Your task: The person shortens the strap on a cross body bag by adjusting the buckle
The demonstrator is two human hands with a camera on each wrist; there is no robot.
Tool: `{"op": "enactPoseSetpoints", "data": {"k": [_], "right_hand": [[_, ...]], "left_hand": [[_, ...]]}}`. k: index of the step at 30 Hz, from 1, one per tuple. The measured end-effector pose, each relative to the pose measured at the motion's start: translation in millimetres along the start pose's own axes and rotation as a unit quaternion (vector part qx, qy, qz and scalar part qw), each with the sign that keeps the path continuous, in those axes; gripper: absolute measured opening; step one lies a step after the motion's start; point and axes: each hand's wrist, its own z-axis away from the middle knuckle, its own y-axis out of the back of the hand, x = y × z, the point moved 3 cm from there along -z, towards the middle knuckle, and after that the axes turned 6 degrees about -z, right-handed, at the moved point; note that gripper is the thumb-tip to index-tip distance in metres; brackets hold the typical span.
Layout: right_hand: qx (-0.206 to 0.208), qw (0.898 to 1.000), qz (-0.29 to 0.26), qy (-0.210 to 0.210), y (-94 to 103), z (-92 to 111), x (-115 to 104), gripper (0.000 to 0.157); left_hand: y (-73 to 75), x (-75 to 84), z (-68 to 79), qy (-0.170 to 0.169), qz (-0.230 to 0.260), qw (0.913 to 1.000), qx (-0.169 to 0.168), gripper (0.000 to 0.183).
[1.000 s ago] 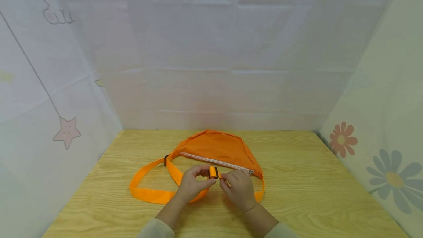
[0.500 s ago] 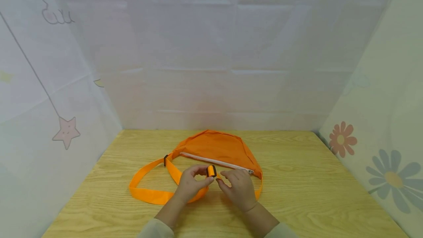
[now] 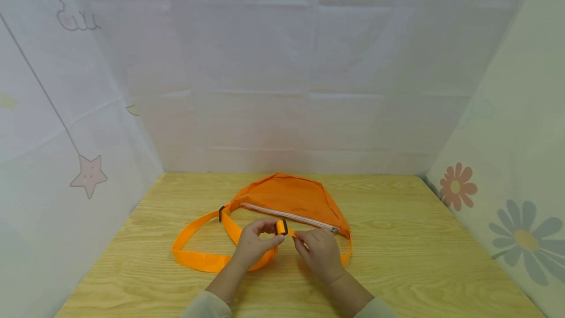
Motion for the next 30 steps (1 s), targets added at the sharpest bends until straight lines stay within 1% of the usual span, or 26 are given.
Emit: {"op": "enactPoseSetpoints", "data": {"k": [2, 3, 7, 12, 15, 20, 25, 26, 30], "right_hand": [[0.008, 1.0, 0.004, 0.01, 0.4, -1.7, -1.2, 0.046], [0.013, 1.0, 0.004, 0.015, 0.6, -2.6, -1.9, 0.048], [0.026, 0.999, -0.005, 0.025, -0.7, -5.1, -4.4, 0.047], [0.023, 1.0, -0.013, 0.01, -3.5, -5.4, -7.2, 0.046], [0.026, 1.0, -0.013, 0.003, -4.2, -4.9, -7.8, 0.047], [0.033, 0.999, -0.006, 0.009, -4.5, -4.0, -7.6, 0.047], [0.026, 1.0, -0.004, 0.011, -4.4, -4.1, -7.2, 0.047], [0.023, 1.0, -0.005, 0.013, -4.2, -4.5, -7.3, 0.047], [0.024, 0.999, -0.007, 0.022, -3.2, -6.0, -8.2, 0.048]], "left_hand": [[-1.1, -0.7, -0.2, 0.001, 0.004, 1.0, -0.004, 0.03], [-1.7, -1.2, -0.3, 0.002, 0.002, 1.0, -0.006, 0.03], [-4.9, -2.8, -0.3, 0.005, -0.004, 0.9998, -0.018, 0.034], [-8.9, -4.4, 1.4, -0.004, -0.012, 0.9994, -0.031, 0.036], [-9.4, -4.8, 2.2, -0.008, -0.01, 0.9995, -0.028, 0.036], [-8.6, -5.7, 2.5, -0.011, -0.008, 0.9998, -0.014, 0.034], [-7.1, -5.3, 3.3, -0.009, -0.004, 0.9999, 0.003, 0.032], [-7.0, -5.8, 3.3, -0.008, -0.004, 1.0, 0.004, 0.032], [-7.4, -7.8, 2.7, -0.027, -0.003, 0.9996, -0.005, 0.034]]}}
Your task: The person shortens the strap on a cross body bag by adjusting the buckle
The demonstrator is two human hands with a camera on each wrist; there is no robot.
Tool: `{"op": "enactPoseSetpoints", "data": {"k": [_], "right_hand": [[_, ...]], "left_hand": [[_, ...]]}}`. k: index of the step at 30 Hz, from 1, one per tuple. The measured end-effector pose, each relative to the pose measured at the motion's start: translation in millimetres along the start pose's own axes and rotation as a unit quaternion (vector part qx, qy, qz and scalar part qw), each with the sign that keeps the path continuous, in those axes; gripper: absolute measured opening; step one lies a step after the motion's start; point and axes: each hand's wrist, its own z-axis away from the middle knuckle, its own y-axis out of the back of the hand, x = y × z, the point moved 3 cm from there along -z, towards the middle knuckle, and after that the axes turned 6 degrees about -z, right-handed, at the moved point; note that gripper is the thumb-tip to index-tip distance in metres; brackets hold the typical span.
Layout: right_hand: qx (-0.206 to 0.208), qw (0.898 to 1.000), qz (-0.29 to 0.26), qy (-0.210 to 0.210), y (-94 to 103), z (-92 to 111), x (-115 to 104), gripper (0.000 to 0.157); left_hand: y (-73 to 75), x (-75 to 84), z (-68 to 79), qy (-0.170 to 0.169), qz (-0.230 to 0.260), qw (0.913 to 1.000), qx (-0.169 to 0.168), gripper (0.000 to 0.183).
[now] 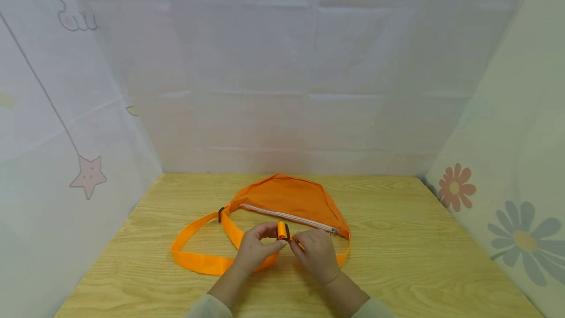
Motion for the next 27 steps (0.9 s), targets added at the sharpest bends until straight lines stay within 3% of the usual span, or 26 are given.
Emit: {"op": "enactPoseSetpoints", "data": {"k": [8, 11, 13, 15, 18, 20, 21, 24, 27], "right_hand": [[0.011, 1.0, -0.008, 0.012, 1.0, 0, -1, 0.045], [-0.031, 0.998, -0.038, -0.031, 0.3, 3, 1, 0.034], [-0.087, 0.987, -0.088, -0.102, -0.9, 6, 4, 0.03], [-0.152, 0.954, -0.161, -0.2, -2.0, 8, 7, 0.036], [-0.221, 0.876, -0.263, -0.339, -2.7, 11, 11, 0.045], [-0.247, 0.824, -0.318, -0.399, -3.0, 12, 14, 0.048], [-0.257, 0.803, -0.337, -0.418, -3.2, 12, 15, 0.049], [-0.282, 0.759, -0.375, -0.45, -3.7, 12, 19, 0.049], [-0.3, 0.739, -0.383, -0.465, -3.9, 13, 24, 0.047]], "left_hand": [[1.3, -2.5, -1.5, -0.009, 0.014, 0.9995, -0.026, 0.036], [2.7, -2.0, -1.7, -0.015, 0.018, 0.9993, -0.029, 0.035], [3.7, -2.6, -2.1, -0.021, 0.021, 0.9991, -0.03, 0.034], [4.6, -3.4, -2.2, -0.025, 0.025, 0.9989, -0.031, 0.034], [5.9, -4.5, -2.5, -0.032, 0.034, 0.9982, -0.038, 0.034], [6.4, -5.1, -2.9, -0.033, 0.044, 0.9974, -0.046, 0.035], [6.6, -5.5, -3.1, -0.034, 0.048, 0.997, -0.05, 0.035], [7.2, -5.7, -3.3, -0.034, 0.055, 0.9961, -0.06, 0.035], [8.2, -4.8, -3.2, -0.035, 0.057, 0.9955, -0.068, 0.035]]}}
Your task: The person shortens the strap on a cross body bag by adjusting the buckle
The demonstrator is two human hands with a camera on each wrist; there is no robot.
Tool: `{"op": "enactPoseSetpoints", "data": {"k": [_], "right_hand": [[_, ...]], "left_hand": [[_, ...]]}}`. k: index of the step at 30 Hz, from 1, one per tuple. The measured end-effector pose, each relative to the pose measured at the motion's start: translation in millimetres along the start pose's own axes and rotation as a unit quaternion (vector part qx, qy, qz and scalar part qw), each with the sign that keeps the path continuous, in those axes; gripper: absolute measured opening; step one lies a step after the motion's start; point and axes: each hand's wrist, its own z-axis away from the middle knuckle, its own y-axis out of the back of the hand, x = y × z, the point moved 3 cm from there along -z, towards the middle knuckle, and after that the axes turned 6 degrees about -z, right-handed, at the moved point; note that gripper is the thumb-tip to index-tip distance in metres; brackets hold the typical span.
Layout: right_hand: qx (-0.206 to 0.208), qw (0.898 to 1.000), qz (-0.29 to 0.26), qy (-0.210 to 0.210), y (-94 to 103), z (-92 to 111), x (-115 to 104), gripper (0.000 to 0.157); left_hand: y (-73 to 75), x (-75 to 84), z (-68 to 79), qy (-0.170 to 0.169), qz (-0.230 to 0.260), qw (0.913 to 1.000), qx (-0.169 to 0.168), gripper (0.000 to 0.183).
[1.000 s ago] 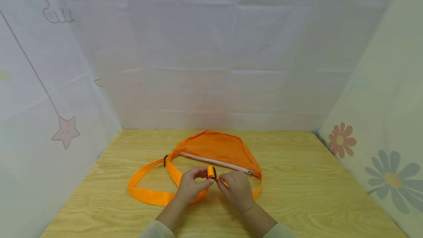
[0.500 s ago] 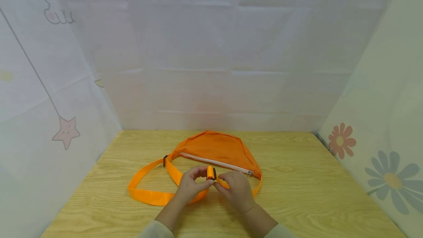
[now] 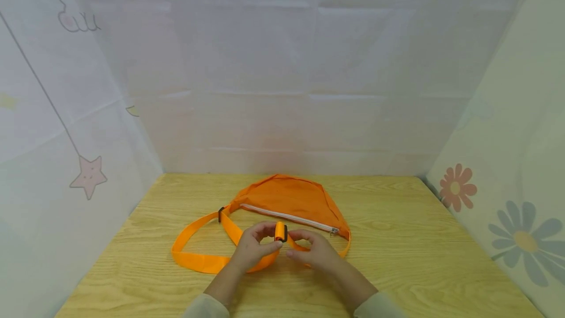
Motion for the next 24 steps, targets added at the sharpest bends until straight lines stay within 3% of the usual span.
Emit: {"op": "enactPoseSetpoints", "data": {"k": [6, 11, 17, 24], "right_hand": [[0.012, 1.0, -0.009, -0.014, 8.9, -2, 4, 0.046], [0.018, 1.0, -0.003, 0.015, 9.9, -4, 1, 0.045], [0.035, 0.994, 0.064, 0.075, 5.1, -3, -8, 0.043], [0.082, 0.977, 0.151, 0.127, 1.9, -1, -14, 0.045]], "left_hand": [[3.1, 2.3, 0.2, 0.0, 0.001, 0.9999, -0.014, 0.037], [5.3, 2.8, 0.3, -0.001, 0.006, 0.9998, -0.018, 0.038], [5.1, 2.5, 0.0, 0.0, 0.017, 0.9997, -0.016, 0.038], [6.1, 1.2, 0.1, 0.003, 0.016, 0.9998, -0.008, 0.037]]}}
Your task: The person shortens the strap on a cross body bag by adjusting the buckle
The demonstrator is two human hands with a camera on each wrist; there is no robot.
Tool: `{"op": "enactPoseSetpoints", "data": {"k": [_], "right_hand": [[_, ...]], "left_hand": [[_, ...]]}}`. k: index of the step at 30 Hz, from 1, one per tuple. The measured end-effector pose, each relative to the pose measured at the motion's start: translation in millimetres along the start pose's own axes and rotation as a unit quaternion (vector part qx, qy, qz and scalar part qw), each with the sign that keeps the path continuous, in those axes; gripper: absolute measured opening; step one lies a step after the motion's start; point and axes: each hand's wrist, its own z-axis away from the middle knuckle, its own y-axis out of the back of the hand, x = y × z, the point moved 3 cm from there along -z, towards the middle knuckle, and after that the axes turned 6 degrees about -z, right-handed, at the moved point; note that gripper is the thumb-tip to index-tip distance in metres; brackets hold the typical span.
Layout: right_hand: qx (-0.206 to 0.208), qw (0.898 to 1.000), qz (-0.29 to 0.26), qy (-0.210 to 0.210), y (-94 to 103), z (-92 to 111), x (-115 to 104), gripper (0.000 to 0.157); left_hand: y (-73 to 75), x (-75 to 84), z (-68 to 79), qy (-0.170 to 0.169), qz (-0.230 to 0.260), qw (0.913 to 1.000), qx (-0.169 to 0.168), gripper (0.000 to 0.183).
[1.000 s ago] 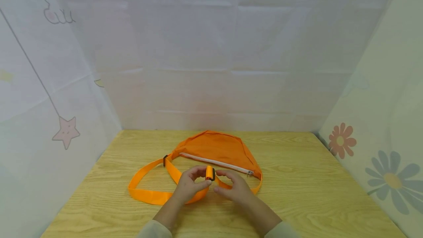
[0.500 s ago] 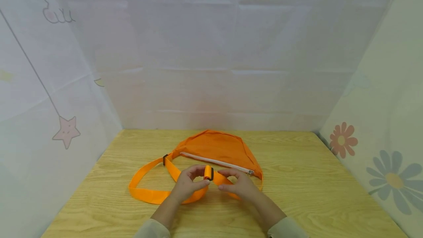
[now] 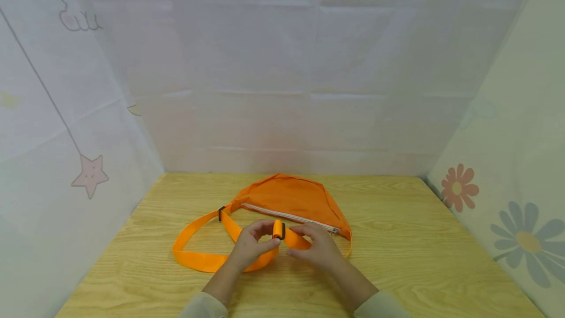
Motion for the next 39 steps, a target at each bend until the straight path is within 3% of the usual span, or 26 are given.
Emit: {"op": "enactPoseSetpoints", "data": {"k": [3, 6, 14, 21, 29, 33, 39], "right_hand": [[0.012, 0.999, 0.029, 0.009, -0.3, 0.2, -0.3, 0.043], [0.004, 1.0, 0.022, 0.008, 0.1, 0.6, 0.7, 0.044], [-0.043, 0.994, -0.079, -0.059, 6.8, 2.0, 4.6, 0.042], [-0.045, 0.993, -0.092, -0.051, 6.6, 1.2, -1.4, 0.039], [-0.046, 0.993, -0.092, -0.051, 3.8, 0.4, -2.7, 0.048], [-0.049, 0.996, -0.062, -0.045, 2.9, 1.5, -2.2, 0.059], [-0.031, 0.997, 0.063, 0.015, 2.0, 1.7, 1.4, 0.059]], "left_hand": [[0.1, -0.1, -0.3, 0.001, -0.001, 1.0, 0.0, 0.037], [0.5, -0.2, -0.3, 0.002, -0.002, 1.0, -0.001, 0.038], [2.4, 0.1, 0.6, 0.001, -0.011, 0.9999, -0.011, 0.039], [-3.5, -0.5, 0.1, 0.011, -0.022, 0.9993, -0.029, 0.041], [-5.8, -1.2, 0.3, 0.026, -0.027, 0.9991, -0.02, 0.038], [-5.5, -1.0, 0.2, 0.025, -0.019, 0.9994, -0.014, 0.038], [-2.1, 0.2, 0.9, 0.025, -0.004, 0.9997, -0.002, 0.039]]}}
